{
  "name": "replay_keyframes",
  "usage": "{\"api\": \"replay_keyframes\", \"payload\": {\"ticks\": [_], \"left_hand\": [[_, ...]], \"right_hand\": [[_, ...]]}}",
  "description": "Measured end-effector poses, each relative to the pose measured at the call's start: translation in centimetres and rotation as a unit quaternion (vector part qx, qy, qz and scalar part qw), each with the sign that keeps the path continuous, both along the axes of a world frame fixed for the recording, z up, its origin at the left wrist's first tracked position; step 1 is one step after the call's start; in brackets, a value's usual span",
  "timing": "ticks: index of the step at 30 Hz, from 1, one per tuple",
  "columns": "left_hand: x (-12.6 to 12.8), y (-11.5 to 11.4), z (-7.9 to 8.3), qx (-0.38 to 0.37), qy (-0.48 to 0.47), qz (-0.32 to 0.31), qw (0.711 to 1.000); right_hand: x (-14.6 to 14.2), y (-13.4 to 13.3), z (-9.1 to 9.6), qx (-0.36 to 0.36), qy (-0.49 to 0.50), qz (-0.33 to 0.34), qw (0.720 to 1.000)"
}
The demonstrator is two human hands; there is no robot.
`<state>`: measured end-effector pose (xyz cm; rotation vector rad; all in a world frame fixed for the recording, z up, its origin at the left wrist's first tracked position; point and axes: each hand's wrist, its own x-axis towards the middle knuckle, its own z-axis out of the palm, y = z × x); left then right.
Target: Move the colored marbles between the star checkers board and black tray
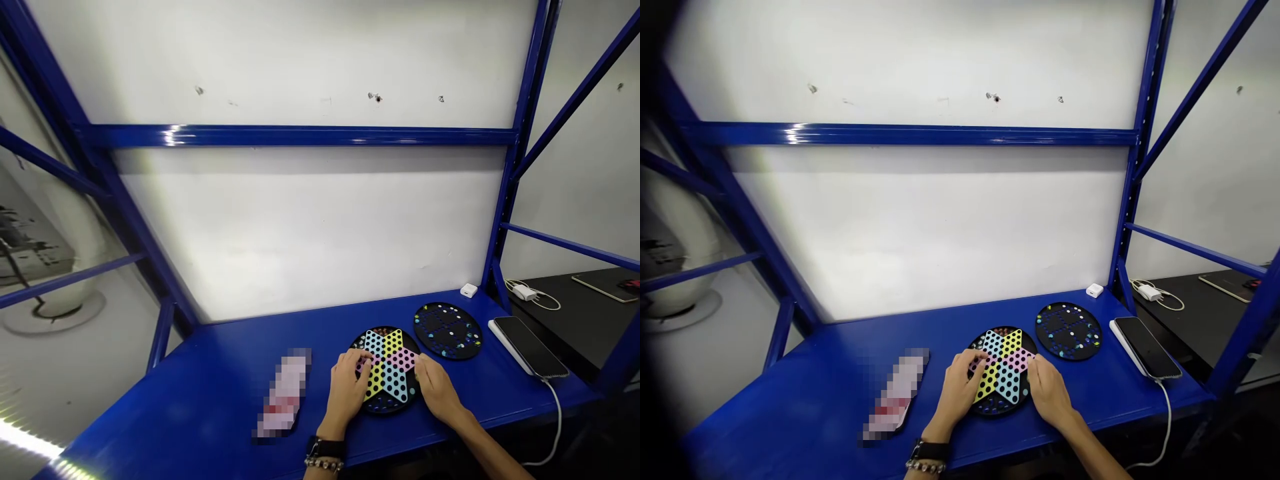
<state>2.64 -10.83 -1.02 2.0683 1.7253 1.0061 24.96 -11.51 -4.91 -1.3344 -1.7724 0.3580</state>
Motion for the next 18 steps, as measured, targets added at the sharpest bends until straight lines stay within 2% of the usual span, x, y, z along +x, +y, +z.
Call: {"api": "replay_keyframes", "payload": {"ticks": [3,5,8,11,14,16,18], "left_hand": [[0.0,0.0,0.0,0.0,-0.001,0.009,1.0],[0.0,0.0,-0.1,-0.003,-0.006,0.005,1.0],[-0.1,0.0,-0.2,0.0,-0.014,0.003,1.0],[-0.1,0.0,-0.3,0.009,-0.017,0.011,1.0],[-0.2,0.1,-0.2,0.015,-0.018,0.008,1.0],[-0.2,0.1,-0.1,0.015,-0.017,0.005,1.0],[-0.1,0.0,0.0,0.01,-0.019,0.004,1.0]], "right_hand": [[2.0,1.8,0.4,-0.042,0.112,-0.032,0.992],[4.0,3.2,1.0,-0.036,0.092,-0.083,0.992],[6.9,5.0,1.6,-0.043,-0.036,-0.159,0.986],[8.6,6.3,1.4,-0.086,-0.212,-0.201,0.952],[8.4,6.8,0.9,-0.093,-0.297,-0.222,0.924],[7.1,7.0,1.0,-0.079,-0.283,-0.202,0.934],[5.1,7.0,1.5,-0.072,-0.243,-0.131,0.958]]}}
